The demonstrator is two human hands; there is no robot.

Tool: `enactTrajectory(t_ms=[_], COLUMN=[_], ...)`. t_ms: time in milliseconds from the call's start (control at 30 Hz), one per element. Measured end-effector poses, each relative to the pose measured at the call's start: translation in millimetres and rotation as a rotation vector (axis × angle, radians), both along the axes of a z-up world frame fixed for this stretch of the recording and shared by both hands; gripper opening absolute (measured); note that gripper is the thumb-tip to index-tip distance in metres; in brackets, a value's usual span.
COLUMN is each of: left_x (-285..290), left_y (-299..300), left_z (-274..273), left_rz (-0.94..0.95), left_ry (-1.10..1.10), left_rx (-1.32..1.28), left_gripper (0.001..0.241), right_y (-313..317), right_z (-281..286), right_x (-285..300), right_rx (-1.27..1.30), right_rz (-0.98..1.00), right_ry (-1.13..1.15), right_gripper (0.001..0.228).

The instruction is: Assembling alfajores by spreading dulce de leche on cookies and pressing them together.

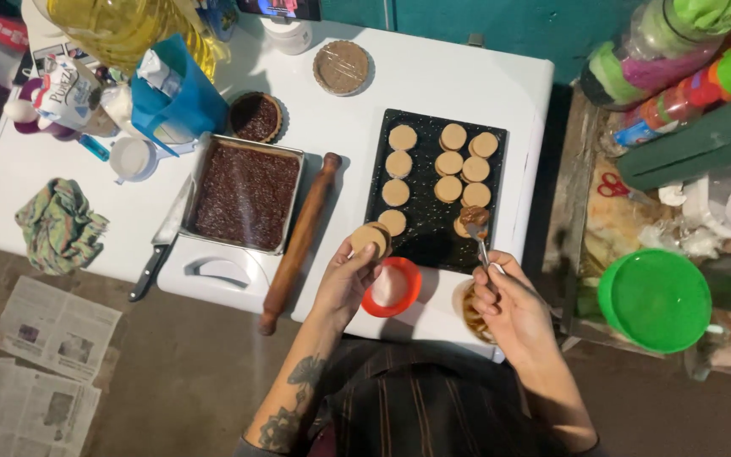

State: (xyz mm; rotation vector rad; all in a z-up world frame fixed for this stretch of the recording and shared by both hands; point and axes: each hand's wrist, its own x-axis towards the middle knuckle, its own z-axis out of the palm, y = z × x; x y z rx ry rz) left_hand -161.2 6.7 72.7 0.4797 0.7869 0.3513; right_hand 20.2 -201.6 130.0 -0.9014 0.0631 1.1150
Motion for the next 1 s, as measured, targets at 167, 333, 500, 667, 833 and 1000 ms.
enactTrajectory(t_ms=[167, 333, 500, 667, 833, 1000], left_x=[-22, -44, -55, -60, -60, -61], left_y=[17, 31, 41, 41, 31, 21], left_z=[40, 67, 105, 137, 147, 161], left_rz=[0.030, 0.017, 0.012, 0.049, 0.099, 0.097], left_ry=[-0.008, -0.033, -0.011, 0.035, -0.027, -0.022], left_rx=[0.180, 0.476, 0.933, 1.366, 1.526, 1.532], left_gripper=[0.046, 0.052, 0.048, 0.041, 0.039, 0.040], right_y=[26, 49, 66, 69, 67, 64], right_z=[7, 20, 44, 42, 42, 43], right_x=[-39, -80, -123, -166, -183, -185], right_rx=[0.036, 0.080, -0.021, -0.122, -0.258, -0.182], right_rz=[-0.033, -0.054, -0.187, -0.337, -0.420, -0.416], right_ry=[0.014, 0.011, -0.210, -0.743, -1.090, -1.245], right_gripper=[0.016, 0.013, 0.016, 0.019, 0.018, 0.020])
